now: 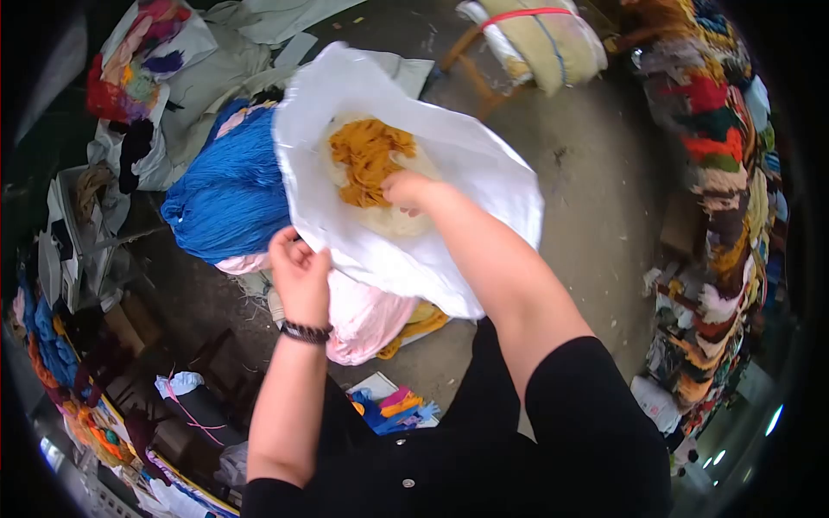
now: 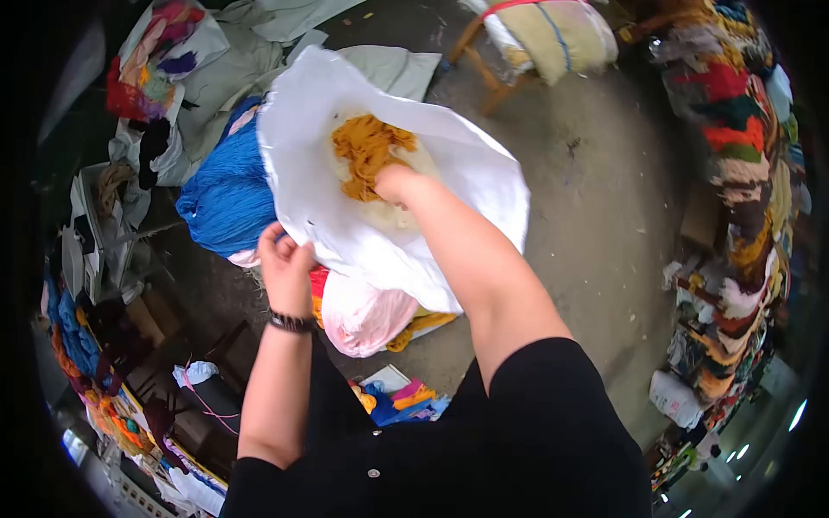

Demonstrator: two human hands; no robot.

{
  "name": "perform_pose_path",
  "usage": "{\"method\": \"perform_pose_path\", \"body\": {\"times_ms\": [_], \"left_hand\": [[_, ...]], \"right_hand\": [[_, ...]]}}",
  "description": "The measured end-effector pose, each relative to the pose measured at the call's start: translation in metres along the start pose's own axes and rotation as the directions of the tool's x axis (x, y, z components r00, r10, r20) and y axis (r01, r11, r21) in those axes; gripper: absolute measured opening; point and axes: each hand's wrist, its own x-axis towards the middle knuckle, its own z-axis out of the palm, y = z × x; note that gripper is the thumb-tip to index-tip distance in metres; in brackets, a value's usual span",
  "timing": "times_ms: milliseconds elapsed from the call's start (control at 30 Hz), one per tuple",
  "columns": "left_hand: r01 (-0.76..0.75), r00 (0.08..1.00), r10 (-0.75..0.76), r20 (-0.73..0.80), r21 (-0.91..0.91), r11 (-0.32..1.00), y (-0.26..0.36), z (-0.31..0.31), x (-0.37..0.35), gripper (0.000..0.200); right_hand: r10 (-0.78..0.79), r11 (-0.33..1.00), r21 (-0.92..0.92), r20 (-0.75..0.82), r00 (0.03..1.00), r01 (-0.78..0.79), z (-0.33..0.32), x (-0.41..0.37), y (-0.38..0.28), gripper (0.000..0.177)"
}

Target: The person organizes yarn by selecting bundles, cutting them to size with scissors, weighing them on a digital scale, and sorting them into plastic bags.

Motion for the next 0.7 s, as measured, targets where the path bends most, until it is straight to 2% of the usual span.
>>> {"method": "perform_pose_path", "body": {"times_ms": [67, 100, 133, 167, 233, 267, 300, 333, 367, 400, 433, 467, 533, 600, 667, 700], "left_hand": [[0.049, 0.998, -0.045, 0.047, -0.073, 0.996, 0.003, -0.005, -0.008, 0.049], [0.070, 0.995, -0.065, 0.075, -0.059, 0.996, 0.000, -0.010, -0.010, 0.049], [0.084, 0.991, -0.077, 0.106, -0.062, 0.995, 0.000, -0.014, -0.011, 0.048], [0.110, 0.986, -0.100, 0.135, -0.074, 0.991, -0.004, -0.019, -0.010, 0.047], [0.137, 0.982, -0.126, 0.139, -0.073, 0.988, 0.001, -0.022, -0.007, 0.047], [0.148, 0.980, -0.134, 0.150, -0.087, 0.985, 0.005, -0.023, -0.005, 0.046], [0.162, 0.976, -0.144, 0.162, -0.103, 0.981, 0.007, -0.024, -0.004, 0.046], [0.156, 0.977, -0.131, 0.169, -0.142, 0.978, 0.007, -0.025, -0.003, 0.046], [0.150, 0.978, -0.127, 0.166, -0.136, 0.979, 0.006, -0.026, -0.002, 0.046], [0.138, 0.979, -0.115, 0.165, -0.136, 0.981, 0.006, -0.028, -0.002, 0.047], [0.133, 0.980, -0.108, 0.168, -0.146, 0.980, 0.005, -0.029, -0.003, 0.045], [0.106, 0.983, -0.092, 0.159, -0.079, 0.991, 0.002, -0.034, -0.004, 0.044], [0.020, 0.994, -0.033, 0.102, 0.122, 0.992, 0.011, -0.038, -0.009, 0.043], [-0.154, 0.988, 0.154, 0.022, 0.272, 0.950, 0.031, -0.033, -0.016, 0.048], [-0.349, 0.935, 0.341, 0.095, 0.399, 0.848, 0.054, -0.031, -0.021, 0.056], [-0.431, 0.900, 0.408, 0.152, 0.437, 0.789, 0.074, -0.027, -0.024, 0.059]], "right_hand": [[-0.079, 0.995, 0.065, 0.036, 0.996, 0.077, 0.028, 0.029, -0.003, 0.042], [-0.121, 0.984, 0.139, 0.048, 0.992, 0.113, 0.049, 0.070, 0.012, 0.040], [-0.185, 0.975, -0.126, -0.012, 0.983, 0.182, 0.064, 0.108, 0.023, 0.038], [-0.262, 0.899, -0.379, -0.059, 0.963, 0.221, 0.079, 0.142, 0.034, 0.037], [-0.436, 0.790, -0.591, -0.355, 0.827, 0.163, 0.102, 0.164, 0.049, 0.037], [-0.358, 0.914, -0.340, -0.417, 0.835, 0.222, 0.101, 0.173, 0.050, 0.035], [-0.264, 0.962, -0.064, -0.455, 0.850, 0.265, 0.099, 0.179, 0.053, 0.034], [-0.256, 0.965, -0.067, -0.451, 0.855, 0.254, 0.093, 0.172, 0.053, 0.034], [-0.093, 0.917, 0.295, -0.495, 0.864, 0.269, 0.082, 0.152, 0.050, 0.030], [0.073, 0.741, 0.609, -0.489, 0.869, 0.281, 0.065, 0.125, 0.041, 0.028], [0.114, 0.640, 0.718, -0.440, 0.891, 0.273, 0.044, 0.089, 0.029, 0.019], [0.114, 0.651, 0.704, -0.461, 0.880, 0.284, 0.027, 0.057, 0.020, 0.019], [-0.070, 0.210, 0.950, -0.221, 0.973, 0.231, -0.006, -0.005, 0.013, 0.028], [-0.244, 0.086, 0.994, -0.049, 0.968, 0.072, -0.029, -0.060, 0.025, 0.044], [-0.565, -0.004, 1.000, -0.016, 0.825, 0.017, -0.042, -0.138, 0.021, 0.051], [-0.603, -0.055, 0.999, -0.034, 0.797, 0.001, -0.041, -0.174, 0.015, 0.052]]}}
